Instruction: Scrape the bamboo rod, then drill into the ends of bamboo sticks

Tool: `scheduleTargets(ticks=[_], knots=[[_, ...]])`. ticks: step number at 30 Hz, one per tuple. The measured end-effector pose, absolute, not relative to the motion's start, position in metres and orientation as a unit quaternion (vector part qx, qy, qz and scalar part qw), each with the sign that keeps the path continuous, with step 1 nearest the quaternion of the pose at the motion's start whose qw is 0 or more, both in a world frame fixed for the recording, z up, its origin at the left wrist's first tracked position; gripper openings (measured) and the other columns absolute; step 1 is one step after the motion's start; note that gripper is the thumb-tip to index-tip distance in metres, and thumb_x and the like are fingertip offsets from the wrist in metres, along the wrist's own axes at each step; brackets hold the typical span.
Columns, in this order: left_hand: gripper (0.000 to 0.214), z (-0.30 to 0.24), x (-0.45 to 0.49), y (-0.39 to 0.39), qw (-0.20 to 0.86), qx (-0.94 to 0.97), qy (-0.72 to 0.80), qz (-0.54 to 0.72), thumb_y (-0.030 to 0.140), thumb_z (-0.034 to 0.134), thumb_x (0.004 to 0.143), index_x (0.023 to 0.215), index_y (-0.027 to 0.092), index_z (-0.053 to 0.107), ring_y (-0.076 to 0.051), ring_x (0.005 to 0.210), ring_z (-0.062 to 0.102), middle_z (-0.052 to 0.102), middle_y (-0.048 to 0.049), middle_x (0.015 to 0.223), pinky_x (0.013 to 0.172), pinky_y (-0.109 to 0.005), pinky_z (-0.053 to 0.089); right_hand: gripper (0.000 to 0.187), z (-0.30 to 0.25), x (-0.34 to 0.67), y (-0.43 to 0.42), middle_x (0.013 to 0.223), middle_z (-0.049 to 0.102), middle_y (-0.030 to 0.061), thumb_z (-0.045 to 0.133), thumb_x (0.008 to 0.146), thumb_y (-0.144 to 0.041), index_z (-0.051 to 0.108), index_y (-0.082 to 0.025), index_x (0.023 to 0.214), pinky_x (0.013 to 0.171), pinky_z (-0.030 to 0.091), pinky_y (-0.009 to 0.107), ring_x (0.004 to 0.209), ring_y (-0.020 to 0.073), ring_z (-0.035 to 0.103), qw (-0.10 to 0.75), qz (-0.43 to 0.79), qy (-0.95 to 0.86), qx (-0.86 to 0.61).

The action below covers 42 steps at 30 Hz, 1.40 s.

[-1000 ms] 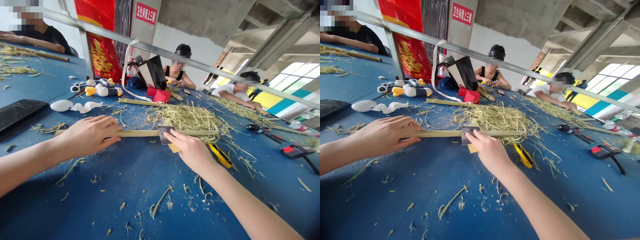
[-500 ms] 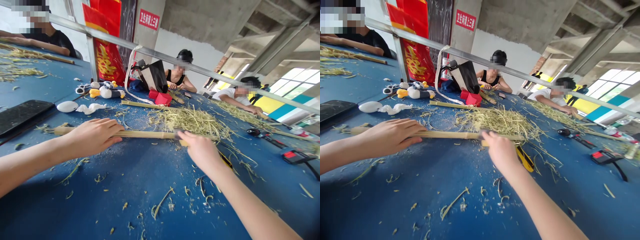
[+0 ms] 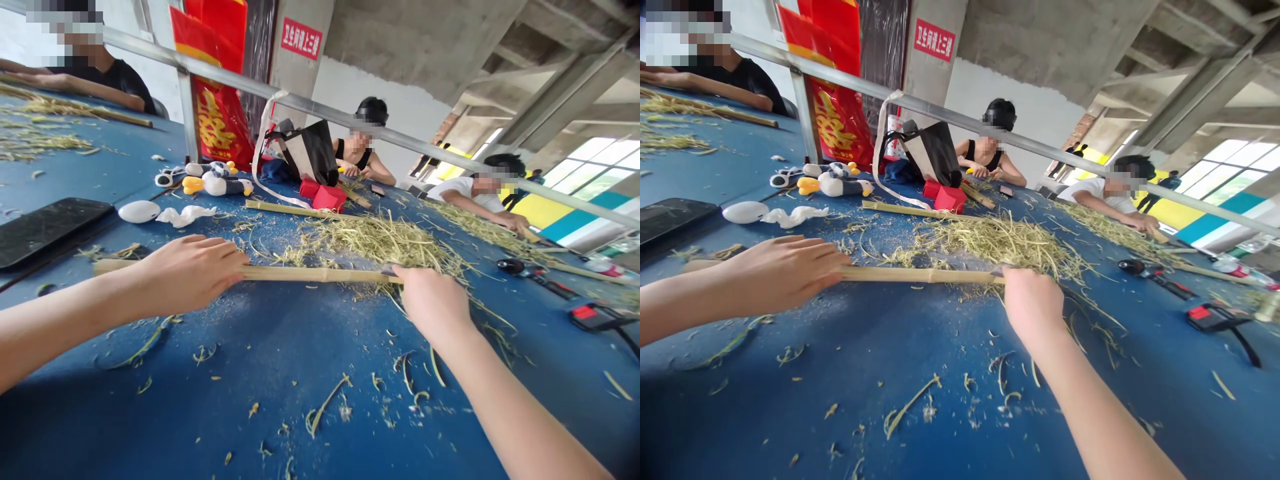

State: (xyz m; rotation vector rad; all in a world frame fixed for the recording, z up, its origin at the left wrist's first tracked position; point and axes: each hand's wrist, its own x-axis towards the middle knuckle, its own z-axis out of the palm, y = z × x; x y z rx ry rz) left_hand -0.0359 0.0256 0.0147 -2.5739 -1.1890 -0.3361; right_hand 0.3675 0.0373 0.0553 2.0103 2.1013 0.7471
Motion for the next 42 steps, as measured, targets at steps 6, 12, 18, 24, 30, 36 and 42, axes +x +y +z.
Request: scheduleTargets(ticks=[6,12,18,24,30,36,42], knots=[[0.04,0.014,-0.029,0.026,0.196,-0.9,-0.382,-0.077,0.046,0.032,0.109,0.13,0.023,0.057,-0.021,0.091,0.069,0.069,-0.0072,0.109,0.08,-0.034,0.053,0.079,0.04,0.321,0.011,0.142,0.064,0.0108,0.05,0.071,0.01,0.064,-0.02,0.143,0.095,0.063,0.039,0.118,0.0254,0.071,-0.024,0.211,0.888,0.407],[0.044,0.025,-0.045,0.028,0.217,-0.887,-0.406,-0.022,0.02,0.04,0.104,0.148,0.025,0.05,-0.024,0.072,0.067,0.071,-0.0032,0.078,0.062,-0.032,0.046,0.076,0.049,0.362,0.033,0.134,0.07,0.0035,0.055,0.073,0.005,0.068,-0.032,0.138,0.091,0.065,0.045,0.104,0.0267,0.077,-0.001,0.221,0.831,0.51],[0.059,0.026,-0.04,0.024,0.245,-0.899,-0.352,-0.084,0.005,0.033,0.097,0.145,0.031,0.054,-0.021,0.087,0.069,0.073,-0.0054,0.11,0.071,-0.035,0.051,0.061,0.049,0.356,0.028,0.118,0.078,0.0137,0.055,0.079,0.0,0.073,-0.022,0.133,0.061,0.066,0.041,0.077,0.0313,0.079,0.061,0.261,0.755,0.598],[0.034,0.016,-0.032,0.026,0.158,-0.921,-0.325,-0.147,0.036,0.039,0.109,0.123,0.025,0.068,-0.019,0.095,0.067,0.071,-0.0048,0.112,0.086,-0.035,0.056,0.082,0.039,0.331,0.019,0.148,0.06,0.0084,0.047,0.071,0.01,0.062,-0.024,0.145,0.096,0.062,0.041,0.12,0.0267,0.07,-0.006,0.193,0.881,0.431],[0.04,0.015,-0.033,0.028,0.094,-0.911,-0.377,-0.139,0.027,0.034,0.109,0.134,0.025,0.065,-0.02,0.102,0.066,0.072,-0.0064,0.111,0.088,-0.035,0.056,0.066,0.05,0.358,0.04,0.131,0.071,0.0103,0.054,0.079,0.003,0.07,-0.026,0.136,0.082,0.067,0.05,0.098,0.0331,0.078,0.049,0.207,0.755,0.621],[0.04,0.013,-0.028,0.025,0.094,-0.902,-0.396,-0.143,0.025,0.033,0.109,0.129,0.023,0.067,-0.021,0.105,0.066,0.071,-0.0084,0.114,0.089,-0.036,0.056,0.078,0.039,0.315,0.012,0.143,0.062,0.0109,0.048,0.072,0.01,0.064,-0.022,0.142,0.091,0.065,0.042,0.117,0.0287,0.072,-0.012,0.209,0.87,0.446],[0.043,0.012,-0.029,0.026,0.122,-0.908,-0.38,-0.129,0.026,0.031,0.109,0.138,0.022,0.063,-0.023,0.1,0.067,0.072,-0.0102,0.115,0.087,-0.038,0.058,0.071,0.046,0.351,0.039,0.133,0.07,0.0057,0.057,0.073,0.006,0.07,-0.029,0.134,0.095,0.063,0.049,0.105,0.0295,0.076,0.001,0.181,0.79,0.585]])
